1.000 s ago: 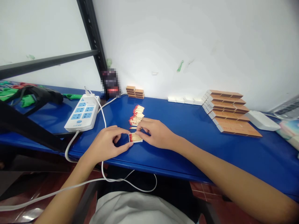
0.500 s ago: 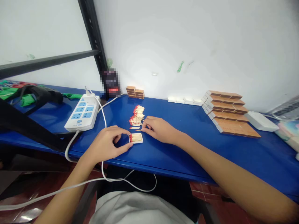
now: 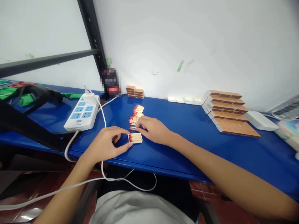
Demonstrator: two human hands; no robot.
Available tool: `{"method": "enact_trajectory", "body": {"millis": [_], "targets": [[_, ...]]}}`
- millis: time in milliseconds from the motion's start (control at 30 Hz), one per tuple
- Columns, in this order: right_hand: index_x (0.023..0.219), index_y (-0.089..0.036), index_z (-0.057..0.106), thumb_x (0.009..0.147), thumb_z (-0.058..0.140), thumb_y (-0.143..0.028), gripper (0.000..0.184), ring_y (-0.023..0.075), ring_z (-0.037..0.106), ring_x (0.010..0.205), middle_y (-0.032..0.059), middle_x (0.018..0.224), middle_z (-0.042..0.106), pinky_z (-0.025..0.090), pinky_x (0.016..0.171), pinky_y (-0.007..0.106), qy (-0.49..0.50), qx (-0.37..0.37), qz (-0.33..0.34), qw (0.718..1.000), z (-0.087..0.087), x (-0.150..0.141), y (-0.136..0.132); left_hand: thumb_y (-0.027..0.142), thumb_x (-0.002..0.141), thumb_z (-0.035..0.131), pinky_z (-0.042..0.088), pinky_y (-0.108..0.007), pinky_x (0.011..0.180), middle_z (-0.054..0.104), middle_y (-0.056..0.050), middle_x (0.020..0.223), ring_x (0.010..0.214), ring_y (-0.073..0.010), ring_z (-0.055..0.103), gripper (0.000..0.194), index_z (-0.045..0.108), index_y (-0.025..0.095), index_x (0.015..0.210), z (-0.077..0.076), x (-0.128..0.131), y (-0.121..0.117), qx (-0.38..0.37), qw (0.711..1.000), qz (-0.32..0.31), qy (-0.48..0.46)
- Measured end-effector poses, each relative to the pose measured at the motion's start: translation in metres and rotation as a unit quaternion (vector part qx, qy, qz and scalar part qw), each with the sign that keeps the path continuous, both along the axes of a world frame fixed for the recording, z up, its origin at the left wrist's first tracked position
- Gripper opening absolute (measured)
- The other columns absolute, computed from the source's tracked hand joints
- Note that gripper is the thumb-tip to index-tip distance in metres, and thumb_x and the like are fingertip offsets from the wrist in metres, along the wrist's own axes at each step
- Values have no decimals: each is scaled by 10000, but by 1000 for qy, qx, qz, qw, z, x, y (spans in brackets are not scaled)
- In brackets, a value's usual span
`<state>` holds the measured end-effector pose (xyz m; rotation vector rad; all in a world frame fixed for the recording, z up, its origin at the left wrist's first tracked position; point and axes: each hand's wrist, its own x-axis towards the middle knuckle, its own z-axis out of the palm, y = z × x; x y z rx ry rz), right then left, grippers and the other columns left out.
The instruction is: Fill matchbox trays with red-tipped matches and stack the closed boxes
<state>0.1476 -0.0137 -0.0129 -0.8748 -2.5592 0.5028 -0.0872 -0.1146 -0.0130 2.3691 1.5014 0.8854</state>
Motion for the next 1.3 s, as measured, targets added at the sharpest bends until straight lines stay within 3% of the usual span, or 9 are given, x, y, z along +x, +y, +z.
{"method": "enact_trajectory", "body": {"millis": [300, 633, 967, 1300], "targets": [[995, -171, 684, 1041, 636, -220, 82, 115, 475, 718, 1, 884, 603, 338, 700, 261, 6, -3, 15, 1000, 1, 0, 1, 425, 895, 778, 395, -244, 583, 514, 60, 642, 579, -103, 470, 281, 793, 228, 1095, -2, 0, 2, 0, 1000, 2, -1], [982, -165, 658, 1052, 600, -216, 104, 137, 519, 760, 35, 952, 638, 359, 711, 278, -27, -22, -1, 999, 6, -1, -1, 431, 898, 777, 390, -243, 583, 497, 65, 639, 577, -100, 467, 286, 794, 231, 1101, -1, 0, 2, 1, 1000, 0, 3], [1011, -190, 638, 1057, 593, -242, 83, 139, 512, 750, 5, 905, 609, 374, 736, 283, 29, -15, -7, 999, 15, 11, -10, 477, 916, 771, 391, -238, 579, 486, 75, 618, 551, -93, 452, 322, 795, 226, 1116, -6, -1, 5, 16, 999, 42, -7], [1006, -186, 665, 1037, 612, -216, 69, 135, 505, 749, 13, 905, 602, 356, 703, 271, 11, -21, 51, 998, 15, 11, -18, 479, 924, 762, 395, -235, 588, 501, 74, 613, 550, -95, 458, 335, 790, 220, 1135, -7, -2, 6, 22, 999, 46, 1]]}}
